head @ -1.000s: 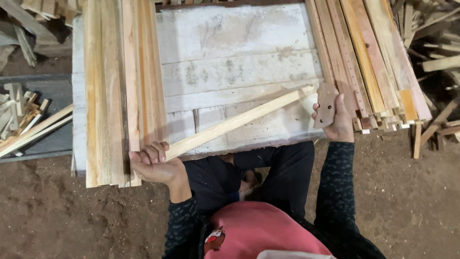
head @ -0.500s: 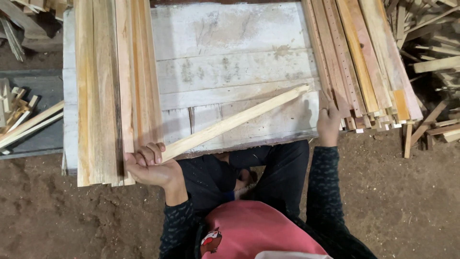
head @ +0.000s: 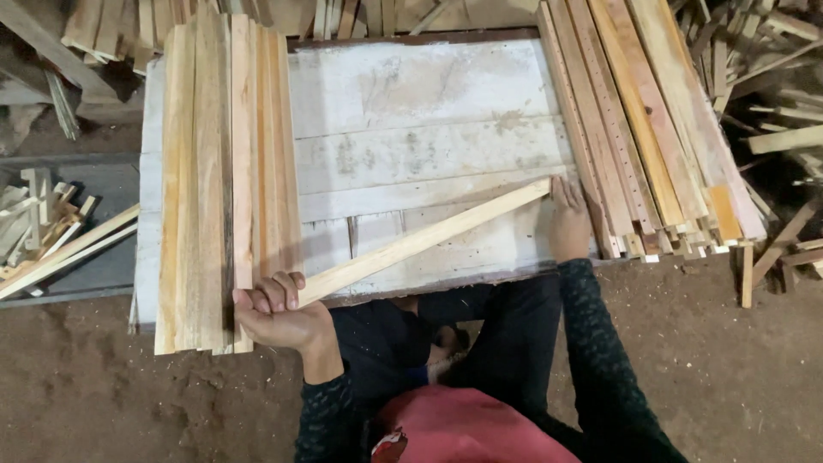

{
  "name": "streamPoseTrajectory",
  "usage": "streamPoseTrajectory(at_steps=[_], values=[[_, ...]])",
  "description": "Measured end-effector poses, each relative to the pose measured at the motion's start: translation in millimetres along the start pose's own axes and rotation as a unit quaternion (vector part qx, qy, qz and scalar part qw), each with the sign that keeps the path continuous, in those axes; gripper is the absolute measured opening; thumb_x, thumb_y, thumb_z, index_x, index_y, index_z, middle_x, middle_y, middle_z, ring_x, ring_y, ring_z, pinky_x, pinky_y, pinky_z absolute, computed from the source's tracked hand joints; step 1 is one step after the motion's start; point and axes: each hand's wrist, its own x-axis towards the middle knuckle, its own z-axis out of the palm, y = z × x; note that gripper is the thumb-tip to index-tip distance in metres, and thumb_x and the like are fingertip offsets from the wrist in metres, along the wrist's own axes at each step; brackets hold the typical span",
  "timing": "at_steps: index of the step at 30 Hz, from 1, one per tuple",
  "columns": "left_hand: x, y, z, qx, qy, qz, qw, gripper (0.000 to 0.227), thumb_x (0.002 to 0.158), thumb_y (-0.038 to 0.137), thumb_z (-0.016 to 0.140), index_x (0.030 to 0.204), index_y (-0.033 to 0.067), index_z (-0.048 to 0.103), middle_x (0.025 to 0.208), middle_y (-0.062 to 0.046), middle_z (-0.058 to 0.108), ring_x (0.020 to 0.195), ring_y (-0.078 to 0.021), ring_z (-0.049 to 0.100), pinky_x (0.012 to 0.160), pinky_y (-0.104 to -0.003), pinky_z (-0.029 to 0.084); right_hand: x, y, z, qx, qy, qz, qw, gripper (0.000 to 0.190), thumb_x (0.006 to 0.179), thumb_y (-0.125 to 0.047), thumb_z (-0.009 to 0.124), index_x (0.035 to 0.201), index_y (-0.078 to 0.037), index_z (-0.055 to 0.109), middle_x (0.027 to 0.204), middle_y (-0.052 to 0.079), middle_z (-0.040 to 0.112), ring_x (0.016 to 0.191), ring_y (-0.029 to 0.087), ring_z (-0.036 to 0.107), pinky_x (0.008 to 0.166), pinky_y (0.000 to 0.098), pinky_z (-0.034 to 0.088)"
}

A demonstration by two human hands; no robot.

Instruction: The person sits on the floor under a workbench and smooths thin wooden slats one by one using a small block. They hold each slat with the left hand and rub the block along its length with the right hand, then place the finished piece into a stack on the right.

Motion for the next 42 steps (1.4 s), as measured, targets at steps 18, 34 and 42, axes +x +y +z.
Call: streamPoseTrajectory(at_steps=[18,34,42], values=[[-5.6,1.8,-3.1,0.002,0.013,-0.011,1.000,0.049,0.105,0.028,0.051,0.060,0.0252,0.031,0.047,0.008,0.024,0.038,-0.0076,0.031,0.052,-0.027,0.042,-9.0,-133.1,-67.5,0.112,0.037,-0.012,0.993,0.048,0.093,0.010,0.056,0.137,-0.003,0.067,0.134,0.016,0.070,0.129,0.034,0.062,0.112,0.0396,0.046],[-1.3,-3.5,-15.2,-0.013,0.008,-0.013,1.000,0.050,0.105,0.027,0.050,0.059,0.0243,0.030,0.046,0.007,0.024,0.037,-0.0093,0.031,0.052,-0.028,0.042,-25.9,-185.6,-62.9,0.149,0.081,-0.091,0.981,0.037,0.099,-0.007,0.065,0.135,-0.010,0.069,0.137,0.010,0.069,0.129,0.029,0.063,0.112,0.0384,0.046],[-6.3,-0.8,-16.7,-0.031,0.013,-0.016,0.999,0.050,0.106,0.024,0.049,0.060,0.0233,0.030,0.046,0.006,0.024,0.038,-0.0101,0.031,0.051,-0.029,0.042,-8.2,-87.3,-19.1,0.125,0.095,-0.003,0.988,0.040,0.098,0.006,0.060,0.136,0.001,0.068,0.133,0.020,0.069,0.127,0.037,0.062,0.110,0.0436,0.047]])
